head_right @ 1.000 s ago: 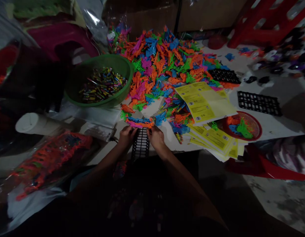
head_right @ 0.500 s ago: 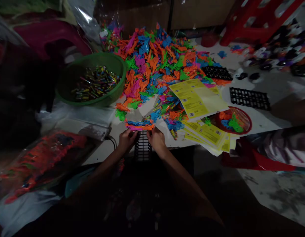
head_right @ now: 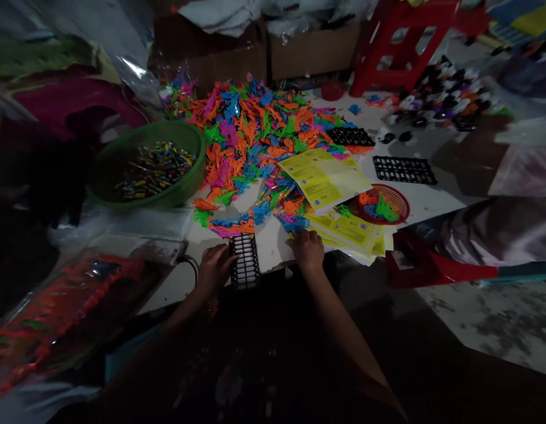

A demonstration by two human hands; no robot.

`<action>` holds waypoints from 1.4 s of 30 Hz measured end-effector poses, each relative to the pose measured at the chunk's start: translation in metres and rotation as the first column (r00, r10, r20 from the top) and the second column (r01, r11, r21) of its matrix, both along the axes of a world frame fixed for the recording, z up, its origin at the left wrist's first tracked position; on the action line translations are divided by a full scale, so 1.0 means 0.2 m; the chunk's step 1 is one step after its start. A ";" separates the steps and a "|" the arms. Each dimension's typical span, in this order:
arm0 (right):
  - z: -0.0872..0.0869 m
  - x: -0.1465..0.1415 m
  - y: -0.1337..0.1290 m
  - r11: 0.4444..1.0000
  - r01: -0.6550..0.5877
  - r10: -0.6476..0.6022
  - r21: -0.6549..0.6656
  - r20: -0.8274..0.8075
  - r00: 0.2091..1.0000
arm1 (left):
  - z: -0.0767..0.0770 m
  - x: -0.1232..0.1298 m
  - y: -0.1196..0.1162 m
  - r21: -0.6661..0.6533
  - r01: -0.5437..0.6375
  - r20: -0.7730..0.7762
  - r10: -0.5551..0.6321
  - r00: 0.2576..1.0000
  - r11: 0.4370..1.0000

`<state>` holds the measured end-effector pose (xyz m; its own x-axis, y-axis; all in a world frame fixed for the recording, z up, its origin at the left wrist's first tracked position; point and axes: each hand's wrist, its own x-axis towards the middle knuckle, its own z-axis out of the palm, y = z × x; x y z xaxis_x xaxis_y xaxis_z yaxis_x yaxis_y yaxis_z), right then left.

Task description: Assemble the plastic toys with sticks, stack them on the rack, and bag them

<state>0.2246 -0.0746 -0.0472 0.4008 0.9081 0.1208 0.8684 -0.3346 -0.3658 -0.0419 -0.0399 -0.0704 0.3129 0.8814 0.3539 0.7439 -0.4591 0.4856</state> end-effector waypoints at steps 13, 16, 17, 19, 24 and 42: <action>0.10 0.13 -0.05 0.994 0.019 -0.025 -0.111 -0.051 0.998 | 0.07 0.31 -0.08 -0.064 0.112 0.137 -0.102 0.985 0.992; 0.12 0.15 -0.10 0.997 0.053 -0.042 0.054 -0.191 0.981 | 0.13 0.33 -0.10 -0.261 0.215 0.307 -0.130 0.943 0.941; 0.12 0.14 -0.11 0.992 0.084 -0.059 0.090 -0.249 0.967 | 0.14 0.35 -0.11 -0.317 0.262 0.366 -0.137 0.920 0.912; 0.14 0.11 -0.12 0.982 0.137 -0.074 0.133 -0.397 0.915 | 0.18 0.40 -0.11 -0.387 0.342 0.464 -0.140 0.875 0.856; 0.22 -0.01 -0.16 0.972 0.147 0.085 0.183 -0.859 0.505 | 0.32 0.52 -0.10 -0.422 0.445 0.599 -0.126 0.791 0.790; 0.17 -0.19 -0.29 0.826 0.107 0.319 0.553 -0.615 0.721 | 0.46 0.64 -0.19 -0.053 0.278 0.572 -0.199 0.796 0.959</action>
<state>0.1868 -0.1329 -0.0123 0.4691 0.8217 0.3237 0.3397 0.1705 -0.9249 0.0856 -0.0784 0.0213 0.3039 0.8541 0.4222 0.2034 -0.4910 0.8471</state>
